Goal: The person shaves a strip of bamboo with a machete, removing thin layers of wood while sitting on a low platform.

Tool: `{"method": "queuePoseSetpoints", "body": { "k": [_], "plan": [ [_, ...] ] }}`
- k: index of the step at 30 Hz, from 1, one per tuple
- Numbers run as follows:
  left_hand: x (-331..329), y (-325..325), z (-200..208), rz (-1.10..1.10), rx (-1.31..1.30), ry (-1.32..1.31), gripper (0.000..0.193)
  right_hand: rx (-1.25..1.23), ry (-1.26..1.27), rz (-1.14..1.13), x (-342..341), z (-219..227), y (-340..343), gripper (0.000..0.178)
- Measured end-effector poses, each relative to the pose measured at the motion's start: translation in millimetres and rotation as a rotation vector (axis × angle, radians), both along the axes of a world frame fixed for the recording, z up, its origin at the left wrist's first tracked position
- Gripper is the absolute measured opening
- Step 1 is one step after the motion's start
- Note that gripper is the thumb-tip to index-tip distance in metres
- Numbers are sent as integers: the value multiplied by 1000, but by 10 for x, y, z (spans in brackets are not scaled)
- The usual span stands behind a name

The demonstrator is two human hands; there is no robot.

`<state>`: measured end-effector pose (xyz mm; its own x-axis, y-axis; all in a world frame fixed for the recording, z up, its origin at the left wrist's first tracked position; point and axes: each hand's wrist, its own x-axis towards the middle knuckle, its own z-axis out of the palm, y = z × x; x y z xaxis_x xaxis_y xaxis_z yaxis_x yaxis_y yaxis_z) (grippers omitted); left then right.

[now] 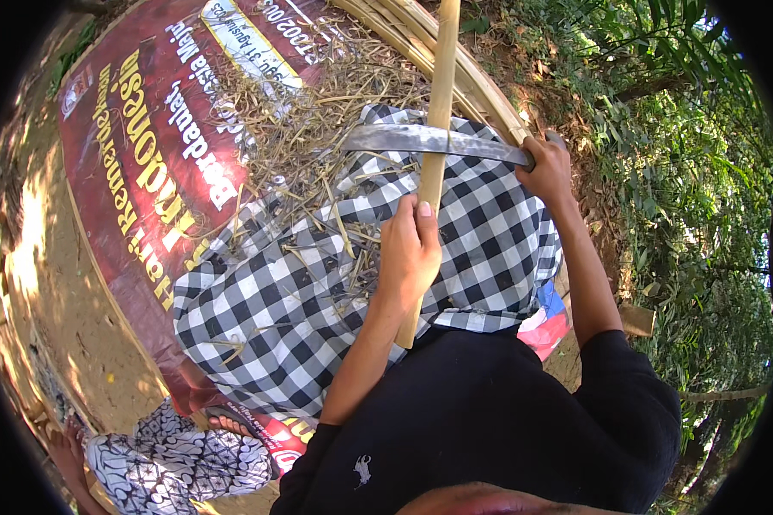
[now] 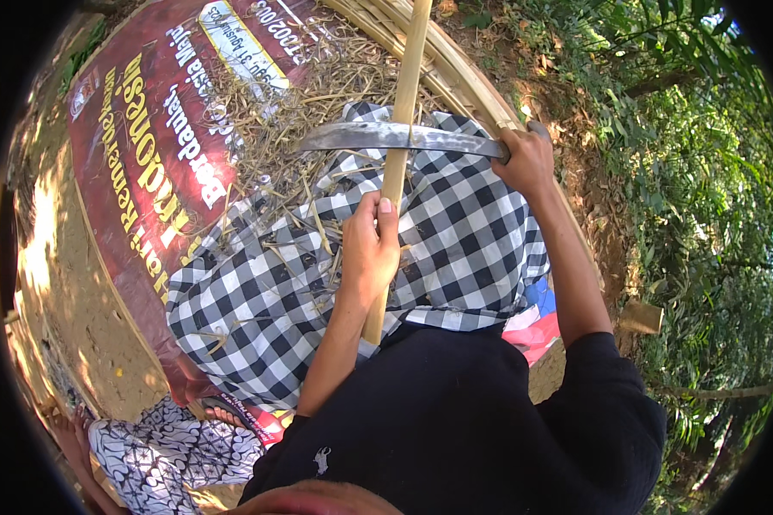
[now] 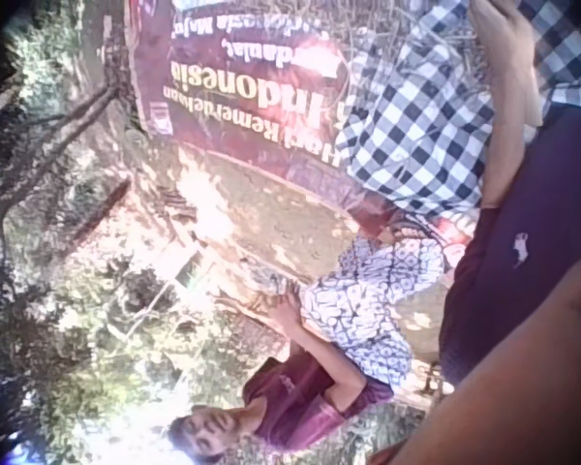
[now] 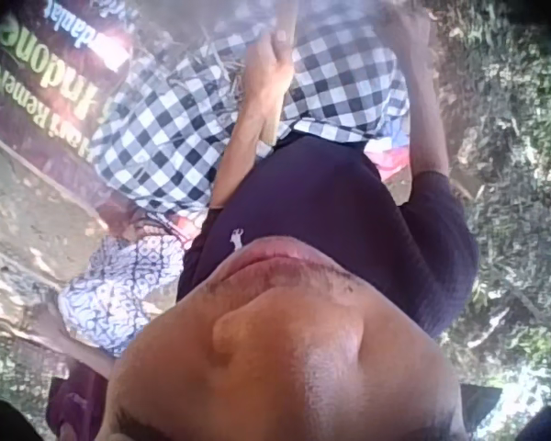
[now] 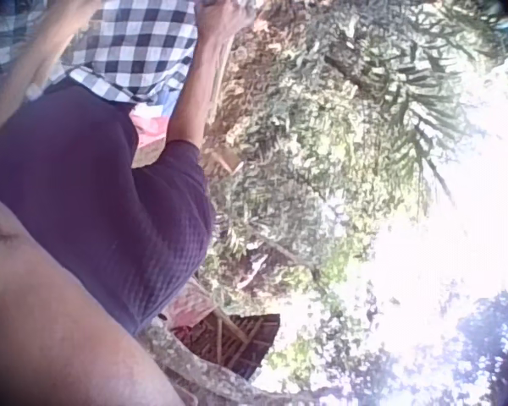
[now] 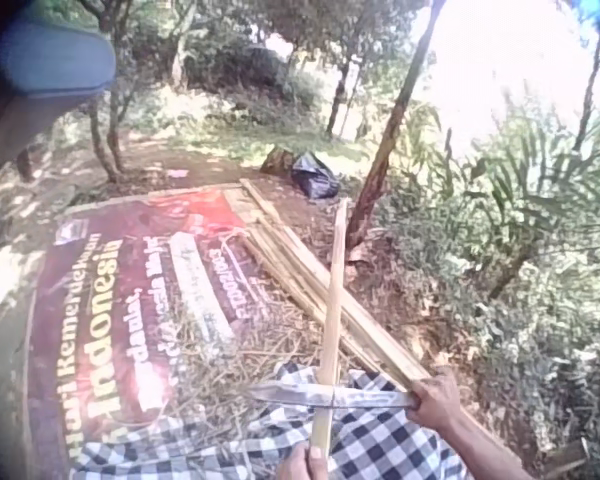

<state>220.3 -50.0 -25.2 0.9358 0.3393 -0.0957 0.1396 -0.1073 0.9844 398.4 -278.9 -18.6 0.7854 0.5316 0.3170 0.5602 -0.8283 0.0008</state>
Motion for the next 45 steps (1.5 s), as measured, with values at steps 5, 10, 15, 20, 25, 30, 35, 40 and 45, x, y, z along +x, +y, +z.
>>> {"method": "queuePoseSetpoints", "body": {
  "k": [5,10,15,20,25,30,35,40,45],
  "plan": [
    [-12,-31,-93,13,16,-31,25,-48,82,104,-611,-28,101,24],
    [-106,-340,80,-267,-78,-2,21,64,123,-530,8,109,-670,17],
    [-37,-658,-6,-347,-61,-77,32,268,81,-685,-177,359,-997,24],
    [198,-804,13,-397,15,-146,27,345,149,-197,-1157,97,-815,22],
    [299,-950,28,-388,-60,-28,21,281,134,-134,-1396,-19,-772,18],
    [274,-1087,-54,-489,-177,-108,25,300,114,-27,-1192,-160,-1026,20],
    [402,-1146,3,-567,-831,288,36,385,17,-232,-743,-470,-1374,27],
    [481,-915,-150,-514,-1032,339,41,208,105,-259,-900,-332,-1092,26],
    [351,-1158,-50,-665,-1097,431,41,222,58,-74,-468,-442,-1643,34]
  ]
}}
